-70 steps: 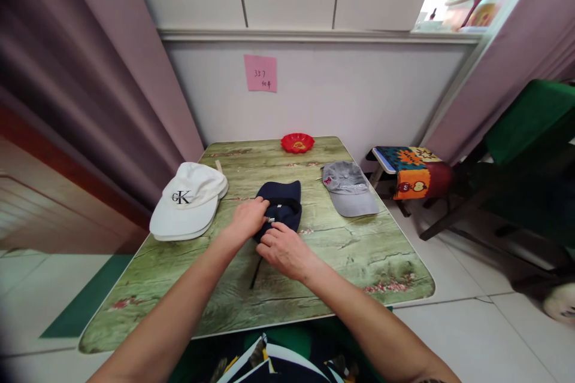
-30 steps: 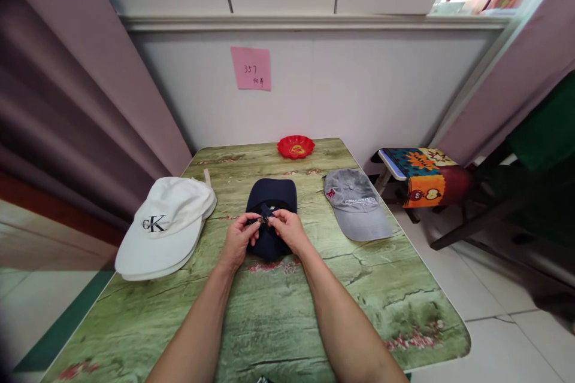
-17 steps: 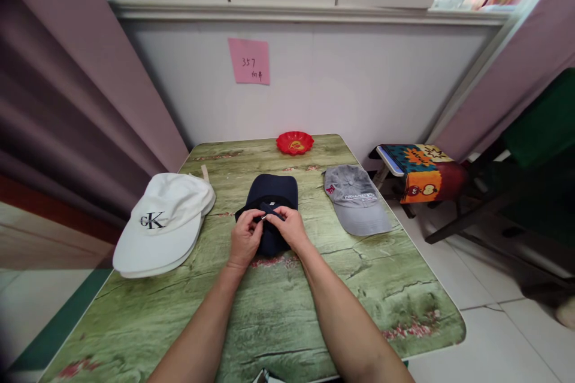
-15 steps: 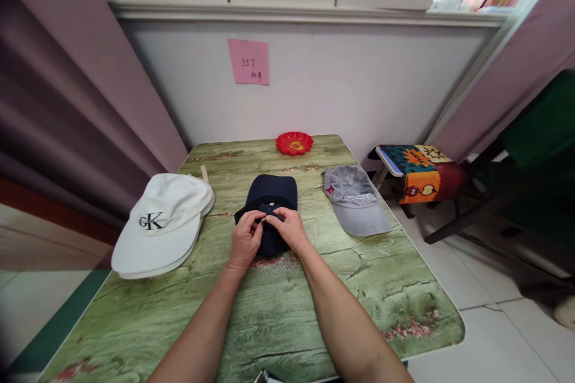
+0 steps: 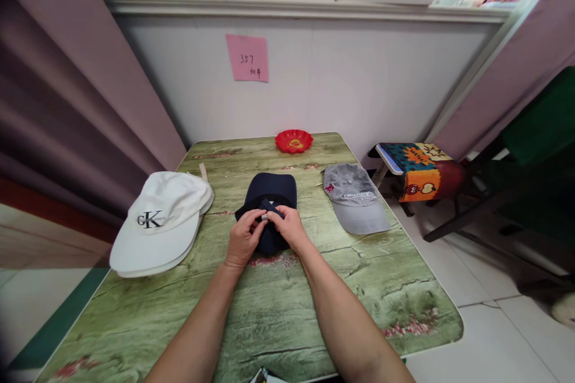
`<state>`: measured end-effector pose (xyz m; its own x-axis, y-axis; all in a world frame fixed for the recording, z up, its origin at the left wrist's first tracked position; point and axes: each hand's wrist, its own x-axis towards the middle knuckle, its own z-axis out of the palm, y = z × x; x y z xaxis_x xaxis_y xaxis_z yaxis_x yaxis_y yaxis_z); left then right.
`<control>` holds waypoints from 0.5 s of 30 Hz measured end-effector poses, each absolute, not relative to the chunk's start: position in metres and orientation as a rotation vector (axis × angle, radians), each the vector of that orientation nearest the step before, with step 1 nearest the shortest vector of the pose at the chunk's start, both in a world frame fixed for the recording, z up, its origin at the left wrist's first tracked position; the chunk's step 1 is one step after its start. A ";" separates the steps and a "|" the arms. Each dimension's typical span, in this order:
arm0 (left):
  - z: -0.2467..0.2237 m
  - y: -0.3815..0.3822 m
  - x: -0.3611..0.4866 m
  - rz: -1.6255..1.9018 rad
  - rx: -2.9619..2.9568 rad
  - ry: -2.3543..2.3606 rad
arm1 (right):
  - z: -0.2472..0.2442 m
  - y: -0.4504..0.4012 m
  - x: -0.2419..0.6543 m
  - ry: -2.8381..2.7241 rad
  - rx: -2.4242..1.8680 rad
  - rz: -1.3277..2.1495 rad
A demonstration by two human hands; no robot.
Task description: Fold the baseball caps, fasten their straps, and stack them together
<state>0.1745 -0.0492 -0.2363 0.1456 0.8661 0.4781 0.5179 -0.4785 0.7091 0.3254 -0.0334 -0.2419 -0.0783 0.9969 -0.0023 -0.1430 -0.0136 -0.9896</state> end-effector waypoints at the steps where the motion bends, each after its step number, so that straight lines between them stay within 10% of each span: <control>1: -0.237 -0.049 0.175 1.280 2.044 1.342 | -0.242 -0.034 0.325 -1.151 -1.063 1.343; 15: -0.234 -0.037 0.158 1.333 1.039 1.004 | -0.236 -0.037 0.321 -1.135 -1.038 1.274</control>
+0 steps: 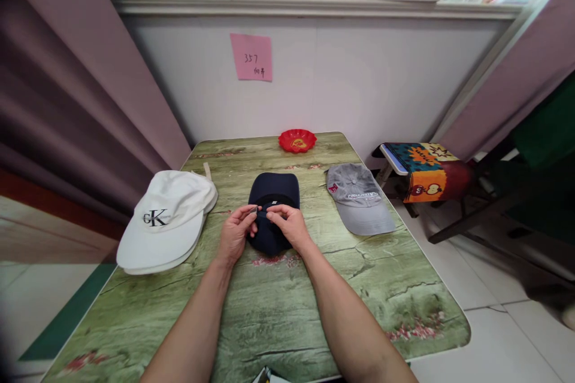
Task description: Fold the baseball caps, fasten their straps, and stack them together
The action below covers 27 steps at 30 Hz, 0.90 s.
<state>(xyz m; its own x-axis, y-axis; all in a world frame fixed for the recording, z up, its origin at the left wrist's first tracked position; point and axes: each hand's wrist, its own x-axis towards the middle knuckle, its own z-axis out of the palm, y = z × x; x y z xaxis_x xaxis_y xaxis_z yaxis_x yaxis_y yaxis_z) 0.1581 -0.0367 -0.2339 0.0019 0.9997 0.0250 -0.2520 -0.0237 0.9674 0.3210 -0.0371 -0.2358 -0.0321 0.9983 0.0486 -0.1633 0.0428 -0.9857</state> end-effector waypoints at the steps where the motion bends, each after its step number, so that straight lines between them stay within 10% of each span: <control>1: -0.234 -0.037 0.158 1.324 1.028 0.993 | -0.236 -0.037 0.321 -1.122 -1.031 1.303; 27: -0.235 -0.037 0.159 1.219 1.207 1.052 | -0.234 -0.033 0.323 -1.032 -1.146 1.282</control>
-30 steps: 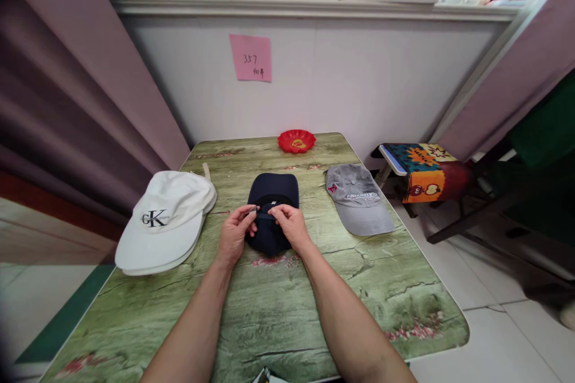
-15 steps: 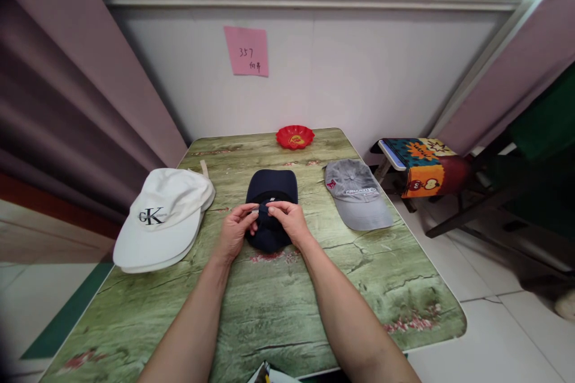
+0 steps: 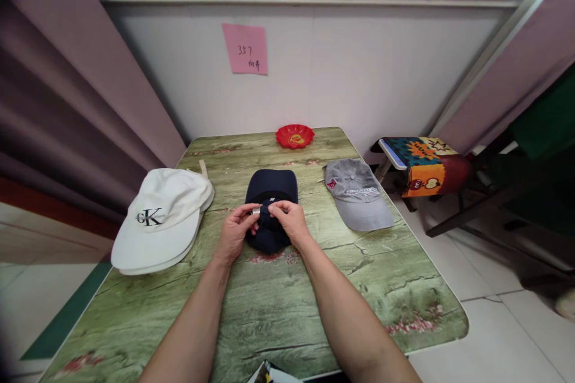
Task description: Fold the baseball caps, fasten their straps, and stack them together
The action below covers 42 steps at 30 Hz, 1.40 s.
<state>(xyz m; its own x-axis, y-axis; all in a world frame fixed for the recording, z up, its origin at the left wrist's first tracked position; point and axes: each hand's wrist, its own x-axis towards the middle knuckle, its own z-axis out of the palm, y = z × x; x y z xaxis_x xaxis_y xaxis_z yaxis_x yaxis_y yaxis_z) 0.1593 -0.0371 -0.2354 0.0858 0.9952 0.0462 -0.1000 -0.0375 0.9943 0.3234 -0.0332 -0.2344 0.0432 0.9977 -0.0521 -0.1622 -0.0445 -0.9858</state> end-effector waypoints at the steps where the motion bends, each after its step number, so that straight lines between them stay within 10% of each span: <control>1: -0.236 -0.037 0.159 1.217 1.212 1.054 | -0.234 -0.033 0.324 -1.036 -1.144 1.289; 42: -0.231 -0.040 0.158 1.193 1.230 1.040 | -0.233 -0.035 0.326 -1.082 -1.120 1.346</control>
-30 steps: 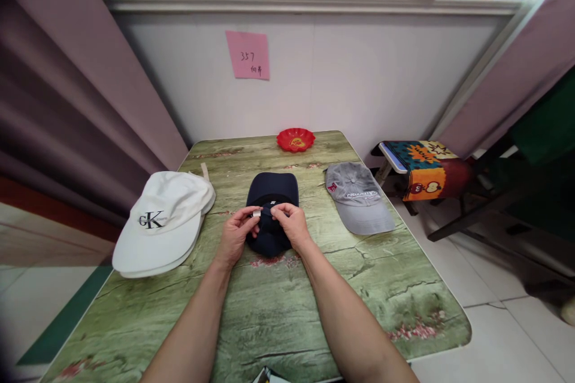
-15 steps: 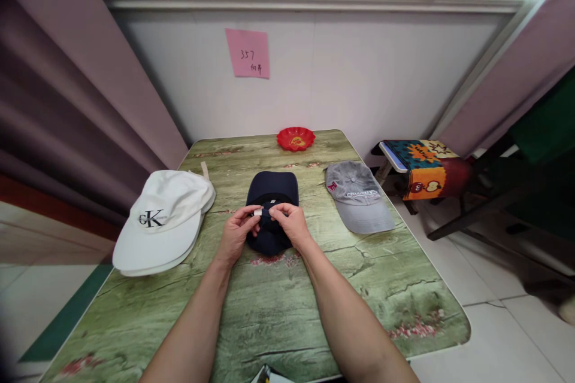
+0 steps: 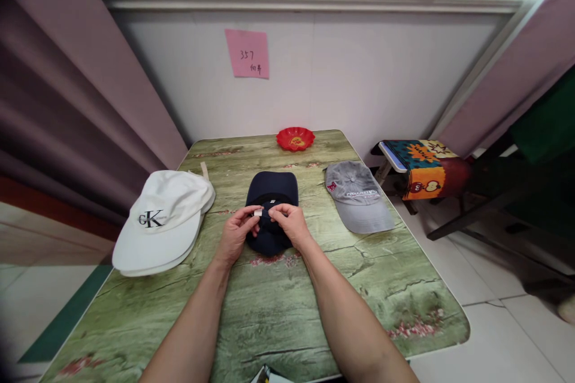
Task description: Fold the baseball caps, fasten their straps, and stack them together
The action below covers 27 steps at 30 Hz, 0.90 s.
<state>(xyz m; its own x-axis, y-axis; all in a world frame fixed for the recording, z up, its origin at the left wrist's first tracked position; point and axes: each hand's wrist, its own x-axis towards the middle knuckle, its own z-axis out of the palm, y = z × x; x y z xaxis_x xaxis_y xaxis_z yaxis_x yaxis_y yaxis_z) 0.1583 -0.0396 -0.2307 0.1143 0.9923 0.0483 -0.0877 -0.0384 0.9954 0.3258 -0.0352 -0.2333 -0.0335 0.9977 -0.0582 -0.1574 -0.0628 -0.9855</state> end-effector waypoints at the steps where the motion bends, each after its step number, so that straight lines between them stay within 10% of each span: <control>1: -0.231 -0.040 0.158 1.194 1.230 1.037 | -0.233 -0.035 0.326 -1.092 -1.121 1.342; 27: -0.233 -0.039 0.156 1.103 1.318 1.022 | -0.231 -0.036 0.328 -1.211 -1.114 1.331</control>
